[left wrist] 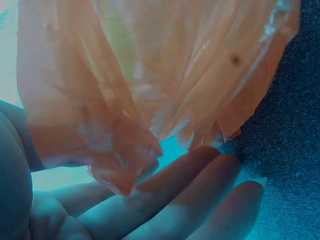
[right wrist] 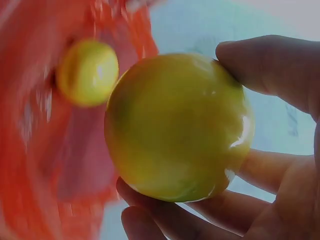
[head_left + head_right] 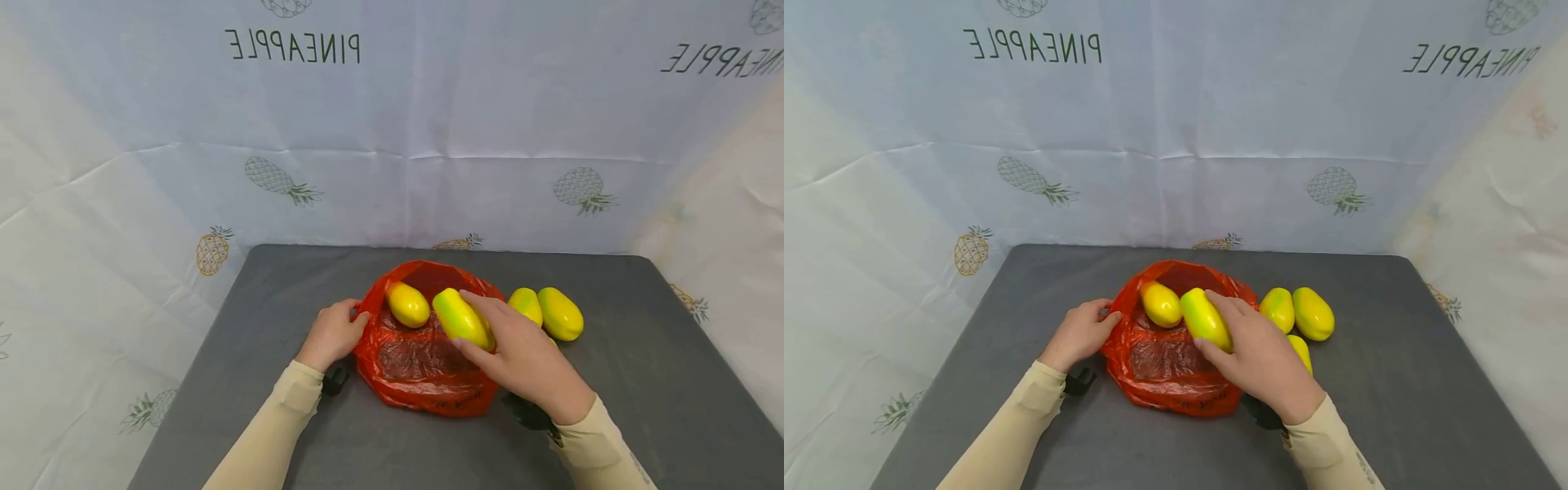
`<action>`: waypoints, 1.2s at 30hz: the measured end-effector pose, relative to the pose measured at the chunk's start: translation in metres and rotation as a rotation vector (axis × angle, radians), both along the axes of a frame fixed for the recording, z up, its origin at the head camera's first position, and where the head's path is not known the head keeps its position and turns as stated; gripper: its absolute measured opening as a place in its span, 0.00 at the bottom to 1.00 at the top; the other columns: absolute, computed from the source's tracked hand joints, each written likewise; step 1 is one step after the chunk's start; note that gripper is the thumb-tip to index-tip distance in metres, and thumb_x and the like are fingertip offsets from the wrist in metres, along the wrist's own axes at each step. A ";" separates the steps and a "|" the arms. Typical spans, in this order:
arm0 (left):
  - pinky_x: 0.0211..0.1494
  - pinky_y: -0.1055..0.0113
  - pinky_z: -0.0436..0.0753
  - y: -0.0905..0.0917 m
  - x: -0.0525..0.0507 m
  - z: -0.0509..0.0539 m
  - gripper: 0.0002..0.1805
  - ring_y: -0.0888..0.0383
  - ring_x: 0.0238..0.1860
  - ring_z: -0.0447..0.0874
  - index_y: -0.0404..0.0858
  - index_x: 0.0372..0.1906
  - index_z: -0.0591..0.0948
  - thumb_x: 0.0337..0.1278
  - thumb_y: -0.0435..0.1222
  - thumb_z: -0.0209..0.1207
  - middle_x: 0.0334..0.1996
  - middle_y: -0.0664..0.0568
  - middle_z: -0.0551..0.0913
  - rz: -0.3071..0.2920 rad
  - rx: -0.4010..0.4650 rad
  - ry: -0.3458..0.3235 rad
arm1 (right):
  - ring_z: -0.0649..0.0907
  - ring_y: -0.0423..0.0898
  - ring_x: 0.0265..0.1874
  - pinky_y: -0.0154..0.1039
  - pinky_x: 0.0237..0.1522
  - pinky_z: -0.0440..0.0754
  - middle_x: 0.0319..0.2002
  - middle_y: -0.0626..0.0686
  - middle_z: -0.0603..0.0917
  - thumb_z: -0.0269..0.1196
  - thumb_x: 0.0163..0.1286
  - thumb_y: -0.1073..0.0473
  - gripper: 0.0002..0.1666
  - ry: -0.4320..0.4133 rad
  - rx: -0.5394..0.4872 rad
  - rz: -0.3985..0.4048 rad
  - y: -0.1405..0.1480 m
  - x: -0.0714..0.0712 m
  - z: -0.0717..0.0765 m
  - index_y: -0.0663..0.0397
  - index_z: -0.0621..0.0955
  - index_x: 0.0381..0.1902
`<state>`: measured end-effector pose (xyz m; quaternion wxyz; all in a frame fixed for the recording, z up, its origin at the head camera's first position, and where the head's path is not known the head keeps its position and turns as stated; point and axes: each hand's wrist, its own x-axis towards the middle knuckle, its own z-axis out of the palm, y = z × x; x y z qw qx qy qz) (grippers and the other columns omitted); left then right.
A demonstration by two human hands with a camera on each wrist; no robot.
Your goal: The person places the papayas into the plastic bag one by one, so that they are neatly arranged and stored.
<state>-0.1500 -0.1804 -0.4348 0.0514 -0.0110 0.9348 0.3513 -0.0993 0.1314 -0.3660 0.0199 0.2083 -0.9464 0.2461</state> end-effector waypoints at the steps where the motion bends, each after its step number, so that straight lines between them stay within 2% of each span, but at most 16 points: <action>1: 0.46 0.56 0.88 0.000 0.000 0.000 0.23 0.53 0.34 0.84 0.33 0.66 0.84 0.78 0.43 0.60 0.55 0.41 0.91 -0.001 -0.002 0.005 | 0.86 0.49 0.57 0.54 0.57 0.88 0.71 0.52 0.81 0.71 0.74 0.39 0.44 -0.004 -0.001 0.006 -0.007 -0.001 -0.003 0.43 0.70 0.82; 5: 0.48 0.54 0.88 0.002 -0.001 0.001 0.23 0.52 0.34 0.84 0.33 0.66 0.85 0.78 0.44 0.60 0.55 0.41 0.91 -0.004 0.000 0.016 | 0.87 0.45 0.56 0.49 0.57 0.88 0.72 0.48 0.80 0.70 0.73 0.36 0.45 -0.041 -0.005 0.034 -0.033 -0.004 -0.015 0.40 0.71 0.81; 11: 0.45 0.56 0.89 0.008 -0.001 0.004 0.23 0.54 0.32 0.84 0.34 0.66 0.84 0.78 0.44 0.60 0.53 0.42 0.91 -0.008 0.009 -0.001 | 0.87 0.45 0.50 0.48 0.54 0.89 0.68 0.51 0.83 0.72 0.71 0.38 0.45 -0.079 -0.008 0.041 -0.057 -0.005 -0.032 0.43 0.73 0.80; 15: 0.40 0.60 0.88 0.008 -0.001 0.003 0.23 0.56 0.29 0.82 0.33 0.66 0.84 0.78 0.44 0.61 0.50 0.42 0.91 -0.006 0.020 -0.013 | 0.88 0.49 0.53 0.52 0.58 0.89 0.68 0.52 0.84 0.74 0.70 0.39 0.45 -0.085 0.003 0.033 -0.066 -0.004 -0.039 0.43 0.73 0.80; 18: 0.40 0.61 0.88 0.008 -0.001 0.005 0.24 0.55 0.28 0.82 0.33 0.66 0.84 0.77 0.44 0.61 0.50 0.42 0.91 -0.002 0.023 -0.021 | 0.88 0.49 0.55 0.52 0.59 0.89 0.67 0.52 0.84 0.75 0.69 0.40 0.45 -0.075 0.007 0.047 -0.072 -0.005 -0.045 0.44 0.74 0.79; 25: 0.40 0.60 0.89 0.004 -0.002 0.004 0.25 0.55 0.29 0.82 0.32 0.67 0.83 0.77 0.45 0.61 0.52 0.41 0.91 -0.003 0.016 -0.022 | 0.85 0.42 0.46 0.46 0.53 0.89 0.64 0.50 0.85 0.75 0.69 0.42 0.43 -0.062 0.003 0.101 -0.085 -0.007 -0.058 0.45 0.75 0.77; 36: 0.41 0.60 0.90 -0.001 0.002 0.003 0.25 0.54 0.29 0.83 0.33 0.67 0.82 0.77 0.46 0.61 0.53 0.41 0.90 0.016 0.035 -0.047 | 0.86 0.43 0.45 0.49 0.54 0.90 0.63 0.51 0.85 0.76 0.67 0.40 0.44 -0.088 0.007 0.090 -0.096 -0.007 -0.070 0.46 0.76 0.77</action>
